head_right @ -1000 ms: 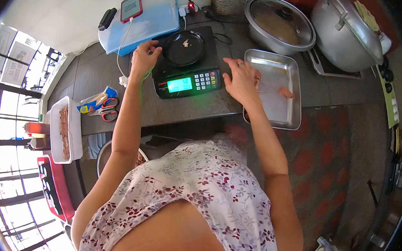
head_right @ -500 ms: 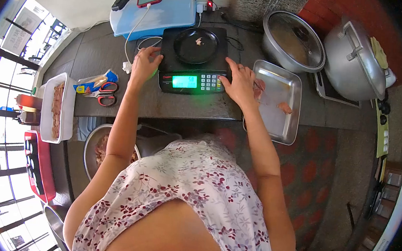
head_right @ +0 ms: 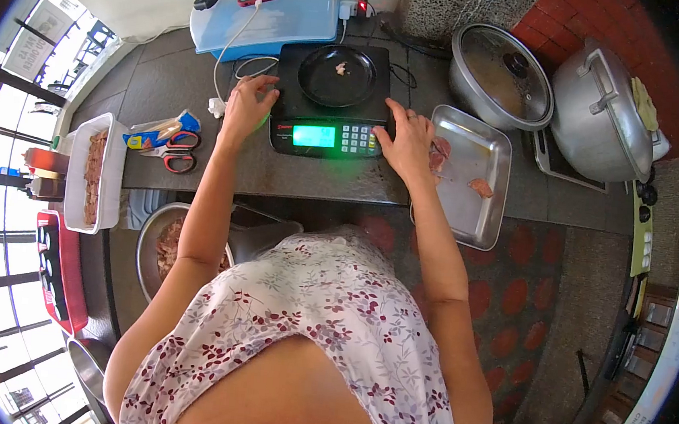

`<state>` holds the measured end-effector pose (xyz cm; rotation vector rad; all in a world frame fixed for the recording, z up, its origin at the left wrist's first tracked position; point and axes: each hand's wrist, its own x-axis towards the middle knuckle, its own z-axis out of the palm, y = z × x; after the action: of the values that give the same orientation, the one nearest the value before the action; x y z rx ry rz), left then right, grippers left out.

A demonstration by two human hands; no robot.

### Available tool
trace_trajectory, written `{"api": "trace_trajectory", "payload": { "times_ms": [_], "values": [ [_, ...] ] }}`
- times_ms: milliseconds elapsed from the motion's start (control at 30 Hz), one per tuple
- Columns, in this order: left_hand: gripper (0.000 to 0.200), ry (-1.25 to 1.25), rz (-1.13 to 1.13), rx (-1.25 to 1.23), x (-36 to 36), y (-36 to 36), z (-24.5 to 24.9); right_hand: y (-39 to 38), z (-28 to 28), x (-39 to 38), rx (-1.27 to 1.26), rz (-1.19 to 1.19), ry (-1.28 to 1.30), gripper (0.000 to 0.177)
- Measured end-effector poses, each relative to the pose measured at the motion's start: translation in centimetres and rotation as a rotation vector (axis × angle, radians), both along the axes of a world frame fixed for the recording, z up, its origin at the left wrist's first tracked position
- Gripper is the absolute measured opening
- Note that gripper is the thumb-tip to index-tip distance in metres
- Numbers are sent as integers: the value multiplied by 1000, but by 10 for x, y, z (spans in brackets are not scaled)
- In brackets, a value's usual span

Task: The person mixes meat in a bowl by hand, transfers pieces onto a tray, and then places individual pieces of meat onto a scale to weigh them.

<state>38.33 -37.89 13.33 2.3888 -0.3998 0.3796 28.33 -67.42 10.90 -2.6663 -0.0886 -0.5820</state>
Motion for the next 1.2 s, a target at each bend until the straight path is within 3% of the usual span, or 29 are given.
{"api": "trace_trajectory", "payload": {
  "times_ms": [1200],
  "values": [
    [26, 114, 0, 23, -2, -5, -4, 8, 3, 4, 77, 13, 62, 55]
  ]
}}
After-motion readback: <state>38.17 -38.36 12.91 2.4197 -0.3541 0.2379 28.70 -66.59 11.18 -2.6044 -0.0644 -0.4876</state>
